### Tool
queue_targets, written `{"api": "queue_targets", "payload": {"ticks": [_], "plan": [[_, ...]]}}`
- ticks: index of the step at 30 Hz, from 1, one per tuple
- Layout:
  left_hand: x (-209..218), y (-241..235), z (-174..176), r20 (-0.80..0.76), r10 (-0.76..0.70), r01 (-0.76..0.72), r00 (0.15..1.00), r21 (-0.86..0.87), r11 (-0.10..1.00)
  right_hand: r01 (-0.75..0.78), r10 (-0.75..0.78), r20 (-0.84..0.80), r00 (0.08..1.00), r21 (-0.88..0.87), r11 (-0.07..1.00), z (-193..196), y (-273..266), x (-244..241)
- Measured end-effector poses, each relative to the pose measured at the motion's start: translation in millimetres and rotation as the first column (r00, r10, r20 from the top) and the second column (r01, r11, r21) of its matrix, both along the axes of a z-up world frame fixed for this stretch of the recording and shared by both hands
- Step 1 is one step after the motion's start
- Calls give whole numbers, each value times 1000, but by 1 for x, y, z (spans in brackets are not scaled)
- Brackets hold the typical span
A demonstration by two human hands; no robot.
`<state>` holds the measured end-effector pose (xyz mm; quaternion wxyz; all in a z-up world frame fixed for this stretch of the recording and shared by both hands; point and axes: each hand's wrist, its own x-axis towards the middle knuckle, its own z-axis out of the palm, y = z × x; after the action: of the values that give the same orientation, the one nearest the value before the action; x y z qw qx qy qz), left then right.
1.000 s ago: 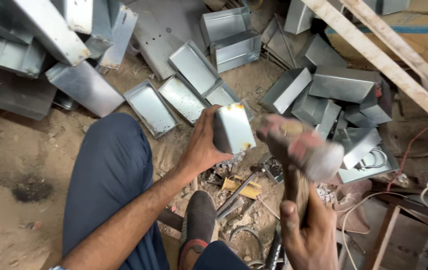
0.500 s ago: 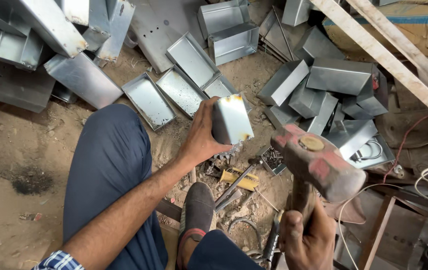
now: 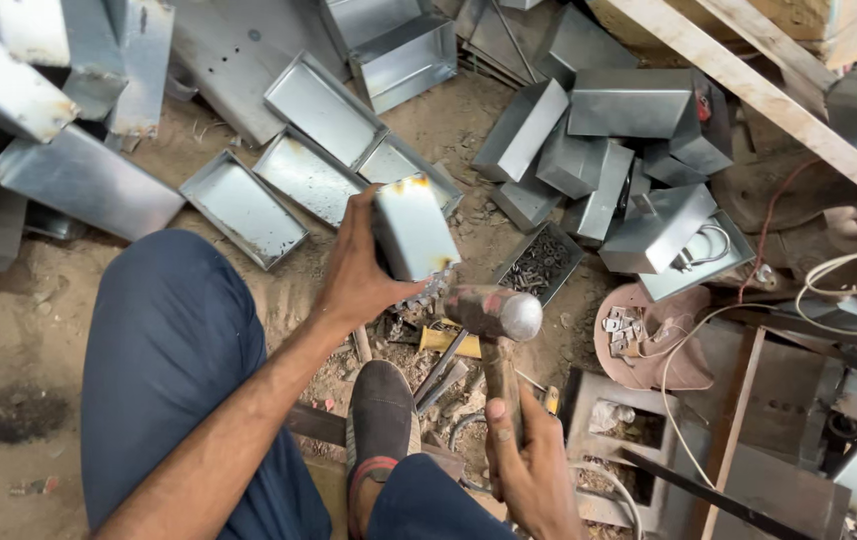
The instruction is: The person assembles metal boxes by hammering the sides and corners together using a hammer and a gear-like metal base.
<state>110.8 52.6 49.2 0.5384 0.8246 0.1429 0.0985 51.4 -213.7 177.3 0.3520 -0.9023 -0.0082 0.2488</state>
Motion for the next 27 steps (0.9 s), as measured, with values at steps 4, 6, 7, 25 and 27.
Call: {"api": "queue_targets", "payload": {"ticks": [4, 6, 7, 25, 27], "plan": [[-1, 6, 4, 126, 19, -6, 992, -108, 994, 264, -219, -280, 935, 137, 955, -6, 6, -4], [-4, 11, 7, 194, 22, 0, 981, -114, 993, 228, -200, -251, 947, 85, 970, -11, 8, 0], [-4, 12, 9, 146, 65, -30, 987, -231, 973, 190, -181, -216, 959, 23, 982, -15, 9, 2], [-8, 36, 42, 357, -25, 352, 934, -928, -119, -9, -50, -229, 972, -250, 968, -162, 27, 35], [-8, 31, 42, 424, -22, 412, 905, -891, -190, -50, 26, -107, 994, -234, 971, -163, 24, 30]]}}
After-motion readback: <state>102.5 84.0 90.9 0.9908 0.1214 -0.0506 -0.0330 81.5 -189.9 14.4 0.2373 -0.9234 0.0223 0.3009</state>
